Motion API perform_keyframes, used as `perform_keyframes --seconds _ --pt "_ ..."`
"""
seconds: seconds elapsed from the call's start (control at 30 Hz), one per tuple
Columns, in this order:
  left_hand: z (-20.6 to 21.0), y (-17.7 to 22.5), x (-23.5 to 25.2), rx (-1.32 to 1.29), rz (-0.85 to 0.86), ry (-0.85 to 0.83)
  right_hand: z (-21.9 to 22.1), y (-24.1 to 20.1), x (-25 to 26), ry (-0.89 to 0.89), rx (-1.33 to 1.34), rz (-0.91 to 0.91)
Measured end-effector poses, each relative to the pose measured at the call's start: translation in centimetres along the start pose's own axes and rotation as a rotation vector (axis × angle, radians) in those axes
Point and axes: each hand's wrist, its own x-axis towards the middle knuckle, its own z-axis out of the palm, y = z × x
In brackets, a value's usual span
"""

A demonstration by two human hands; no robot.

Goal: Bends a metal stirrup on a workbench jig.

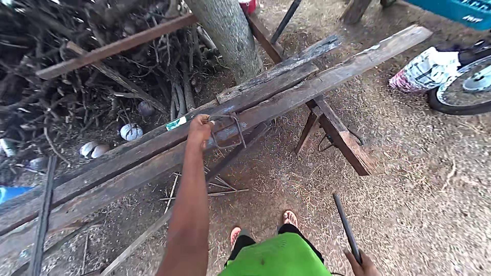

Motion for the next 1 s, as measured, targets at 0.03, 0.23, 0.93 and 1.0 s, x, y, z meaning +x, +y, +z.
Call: perform_keyframes --seconds 0.03,0.23,0.93,1.0 --pt "0.2 1.2 -0.8 -0.009 -0.022 -0.009 -1.1 -1.3 0.9 0.028 0.027 -0.058" --pt "2.6 5.2 -2.8 -0.304 -0.129 -0.056 -7.1 -14.6 5.5 0.104 0.084 -0.367" --pt "2.5 -3.4 -8.6 -1.202 0.022 -0.133 -1.0 -50.3 3.0 -0.008 0.290 -0.883" --pt "2.4 -4.4 -7.9 -1.194 0.016 -0.090 0.2 -51.0 4.0 -0.042 0.262 -0.855"
